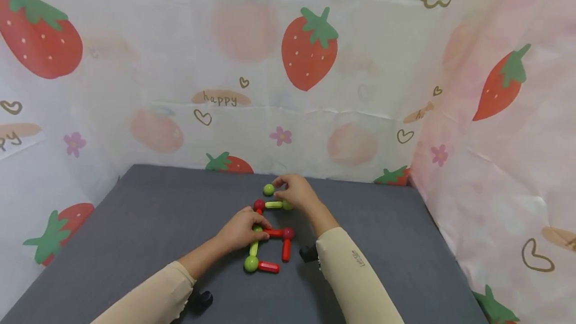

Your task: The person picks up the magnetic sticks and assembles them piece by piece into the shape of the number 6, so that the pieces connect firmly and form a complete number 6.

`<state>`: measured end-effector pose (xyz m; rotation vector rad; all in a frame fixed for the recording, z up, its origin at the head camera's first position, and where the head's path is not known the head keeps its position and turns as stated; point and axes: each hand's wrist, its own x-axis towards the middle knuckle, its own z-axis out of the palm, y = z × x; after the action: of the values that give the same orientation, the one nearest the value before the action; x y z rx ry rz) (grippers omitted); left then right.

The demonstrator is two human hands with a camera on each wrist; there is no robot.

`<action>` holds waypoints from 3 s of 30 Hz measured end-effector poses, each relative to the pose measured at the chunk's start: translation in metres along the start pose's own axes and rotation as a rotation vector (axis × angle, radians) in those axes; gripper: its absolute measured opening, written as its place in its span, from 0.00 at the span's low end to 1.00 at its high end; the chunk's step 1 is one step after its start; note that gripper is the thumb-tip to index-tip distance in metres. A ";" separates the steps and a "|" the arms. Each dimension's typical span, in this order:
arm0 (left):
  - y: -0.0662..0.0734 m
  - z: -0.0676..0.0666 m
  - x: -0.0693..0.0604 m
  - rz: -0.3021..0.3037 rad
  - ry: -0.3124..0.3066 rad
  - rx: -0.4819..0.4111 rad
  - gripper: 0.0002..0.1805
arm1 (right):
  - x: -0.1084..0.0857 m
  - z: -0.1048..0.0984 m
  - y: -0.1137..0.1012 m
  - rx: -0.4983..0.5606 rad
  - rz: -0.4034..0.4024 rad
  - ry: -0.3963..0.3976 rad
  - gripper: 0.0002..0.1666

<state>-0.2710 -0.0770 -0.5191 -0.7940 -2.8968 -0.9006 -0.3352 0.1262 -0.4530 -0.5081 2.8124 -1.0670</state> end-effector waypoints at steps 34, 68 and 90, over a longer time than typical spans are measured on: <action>0.003 0.000 0.002 -0.008 0.009 0.015 0.07 | 0.041 0.049 0.007 -0.098 0.143 0.142 0.20; 0.005 -0.001 -0.005 -0.033 0.033 0.005 0.07 | -0.049 0.001 -0.024 -0.102 -0.148 0.179 0.22; 0.016 -0.009 -0.015 -0.009 0.079 -0.022 0.08 | -0.113 0.010 -0.005 -0.064 -0.128 0.197 0.22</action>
<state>-0.2514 -0.0778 -0.5052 -0.7298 -2.8295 -0.9436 -0.2258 0.1549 -0.4609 -0.6300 3.0298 -1.1100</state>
